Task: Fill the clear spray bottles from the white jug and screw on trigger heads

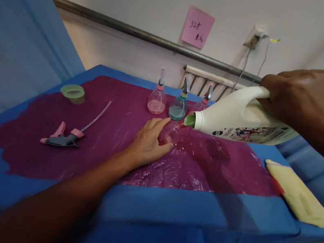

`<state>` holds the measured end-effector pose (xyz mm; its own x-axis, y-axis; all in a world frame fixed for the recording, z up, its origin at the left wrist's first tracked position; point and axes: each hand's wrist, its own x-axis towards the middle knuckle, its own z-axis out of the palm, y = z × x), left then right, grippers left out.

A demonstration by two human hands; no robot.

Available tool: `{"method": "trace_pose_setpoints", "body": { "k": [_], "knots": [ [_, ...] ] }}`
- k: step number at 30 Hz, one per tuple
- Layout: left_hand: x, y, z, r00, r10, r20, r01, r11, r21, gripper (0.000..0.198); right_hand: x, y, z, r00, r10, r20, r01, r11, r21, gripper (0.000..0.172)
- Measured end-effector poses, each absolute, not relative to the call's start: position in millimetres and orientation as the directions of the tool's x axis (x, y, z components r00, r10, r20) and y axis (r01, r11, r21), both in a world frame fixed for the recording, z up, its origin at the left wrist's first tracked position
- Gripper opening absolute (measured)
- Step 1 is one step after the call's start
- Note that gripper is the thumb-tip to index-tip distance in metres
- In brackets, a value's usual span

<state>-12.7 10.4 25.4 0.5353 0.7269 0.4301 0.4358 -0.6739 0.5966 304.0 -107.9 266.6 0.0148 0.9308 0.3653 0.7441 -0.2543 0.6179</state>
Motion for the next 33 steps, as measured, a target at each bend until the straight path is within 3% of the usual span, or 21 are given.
{"method": "trace_pose_setpoints", "body": {
  "k": [9,33],
  "knots": [
    [-13.0,11.0,25.2,0.539,0.727,0.425,0.434,-0.672,0.6,0.087,300.8,-106.8,270.2,0.038,0.939,0.342,0.739,-0.257,0.623,0.065],
    [-14.3,11.1,24.6,0.549,0.709,0.442,0.422,-0.692,0.586,0.087,296.4,-109.5,275.1,0.038,0.943,0.33,0.758,-0.243,0.606,0.072]
  ]
}}
